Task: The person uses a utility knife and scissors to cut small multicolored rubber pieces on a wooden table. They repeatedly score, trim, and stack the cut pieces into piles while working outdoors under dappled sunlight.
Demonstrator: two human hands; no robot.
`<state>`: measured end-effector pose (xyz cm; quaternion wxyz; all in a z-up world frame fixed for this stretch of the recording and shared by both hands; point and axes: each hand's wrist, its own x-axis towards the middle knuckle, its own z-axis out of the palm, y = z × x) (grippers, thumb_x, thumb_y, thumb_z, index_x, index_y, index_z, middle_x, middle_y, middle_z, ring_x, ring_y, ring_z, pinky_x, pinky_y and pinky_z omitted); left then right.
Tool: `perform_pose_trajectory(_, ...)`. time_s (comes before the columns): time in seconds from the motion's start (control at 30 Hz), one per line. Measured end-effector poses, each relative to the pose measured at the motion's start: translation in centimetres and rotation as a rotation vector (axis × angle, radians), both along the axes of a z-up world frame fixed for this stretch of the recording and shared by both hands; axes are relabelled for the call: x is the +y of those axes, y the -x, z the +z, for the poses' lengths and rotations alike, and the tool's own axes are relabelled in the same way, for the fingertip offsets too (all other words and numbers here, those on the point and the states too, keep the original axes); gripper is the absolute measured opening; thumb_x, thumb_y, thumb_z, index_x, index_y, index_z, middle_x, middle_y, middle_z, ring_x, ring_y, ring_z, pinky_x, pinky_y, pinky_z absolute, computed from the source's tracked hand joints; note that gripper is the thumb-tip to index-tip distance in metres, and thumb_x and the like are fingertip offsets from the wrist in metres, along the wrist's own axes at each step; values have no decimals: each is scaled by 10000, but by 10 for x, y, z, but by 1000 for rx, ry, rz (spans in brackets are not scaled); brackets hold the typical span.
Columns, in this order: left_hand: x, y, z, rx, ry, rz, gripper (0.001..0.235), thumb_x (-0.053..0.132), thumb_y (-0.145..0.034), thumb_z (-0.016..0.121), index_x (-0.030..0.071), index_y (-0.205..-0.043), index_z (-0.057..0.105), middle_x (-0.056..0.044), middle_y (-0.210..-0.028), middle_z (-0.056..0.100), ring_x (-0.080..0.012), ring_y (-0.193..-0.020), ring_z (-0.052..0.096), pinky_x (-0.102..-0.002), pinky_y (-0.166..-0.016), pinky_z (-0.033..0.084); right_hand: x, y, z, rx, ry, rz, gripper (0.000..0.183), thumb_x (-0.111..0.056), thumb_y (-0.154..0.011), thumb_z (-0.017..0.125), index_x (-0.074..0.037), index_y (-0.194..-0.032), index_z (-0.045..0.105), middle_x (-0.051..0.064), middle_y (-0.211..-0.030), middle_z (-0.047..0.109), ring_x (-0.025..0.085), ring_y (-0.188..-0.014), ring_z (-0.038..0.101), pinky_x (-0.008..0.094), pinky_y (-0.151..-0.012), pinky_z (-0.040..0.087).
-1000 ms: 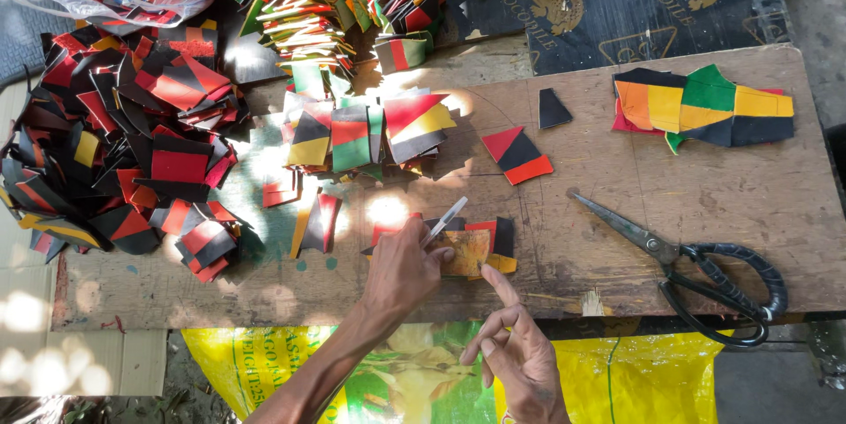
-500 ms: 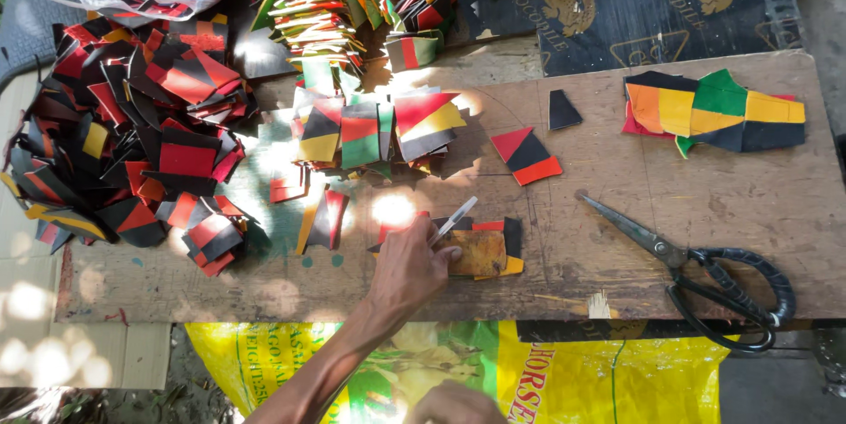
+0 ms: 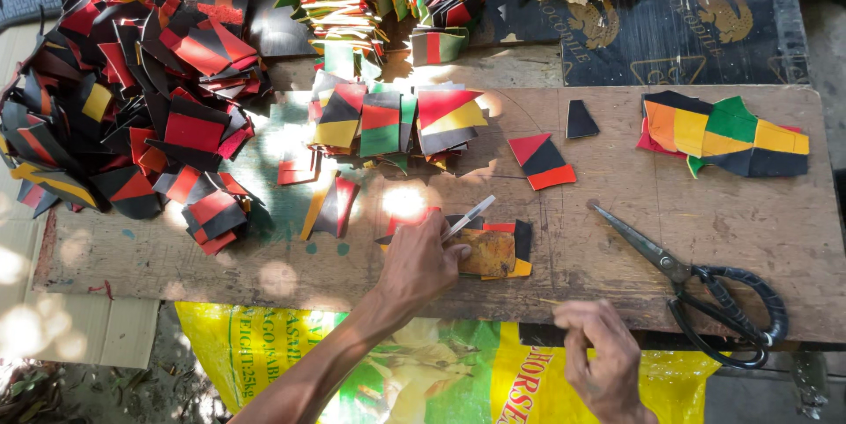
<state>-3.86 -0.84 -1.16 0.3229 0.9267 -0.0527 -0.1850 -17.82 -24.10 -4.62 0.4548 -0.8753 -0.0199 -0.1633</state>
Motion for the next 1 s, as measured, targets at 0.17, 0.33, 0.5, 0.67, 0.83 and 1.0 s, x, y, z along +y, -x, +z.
perform_pose_trajectory(0.17, 1, 0, 2, 23, -37, -17, 343, 267, -827, 803, 21, -863, 567, -204, -682, 657, -398, -641, 663, -515, -595, 482, 15, -13, -6, -147, 172, -81, 197, 155, -730, 568, -31, -790, 592, 86, -822, 635, 267, -769, 649, 374, -687, 524)
perform_pose_trajectory(0.33, 1, 0, 1, 13, -16, -16, 330, 261, -820, 803, 24, -843, 575, -209, -688, 664, -408, -657, 659, -526, -601, 475, 15, -13, -4, -146, 178, -72, 190, 153, -719, 563, -27, -778, 583, 86, -811, 634, 273, -763, 654, 372, -668, 521)
perform_pose_trajectory(0.5, 3, 0, 1, -16, -5, -27, 333, 241, -819, 798, 11, -850, 560, -213, -701, 663, -420, -669, 657, -519, -613, 483, 17, -16, -2, -153, 185, -75, 193, 157, -731, 559, -28, -778, 583, 89, -810, 631, 275, -761, 650, 379, -678, 527)
perform_pose_trajectory(0.67, 4, 0, 2, 5, 15, -27, 316, 247, -826, 790, 21, -826, 569, -196, -691, 657, -392, -642, 658, -509, -608, 481, 18, -13, -6, -147, 192, -83, 185, 151, -740, 562, -28, -777, 582, 88, -811, 631, 271, -761, 655, 377, -676, 529)
perform_pose_trajectory(0.83, 5, 2, 3, -10, 44, -21, 317, 244, -822, 791, 16, -824, 572, -196, -700, 651, -394, -649, 650, -517, -611, 477, 17, -8, -9, -108, 175, -96, 189, 143, -743, 550, -33, -798, 589, 86, -845, 641, 242, -783, 661, 346, -693, 533)
perform_pose_trajectory(1.0, 6, 3, 1, -45, 67, -13, 315, 239, -809, 795, 15, -847, 576, -203, -719, 658, -416, -692, 649, -523, -638, 484, 19, -9, -10, 179, -280, -184, 144, 92, -903, 574, -5, -983, 643, 36, -1025, 687, 68, -707, 560, 212, -609, 464)
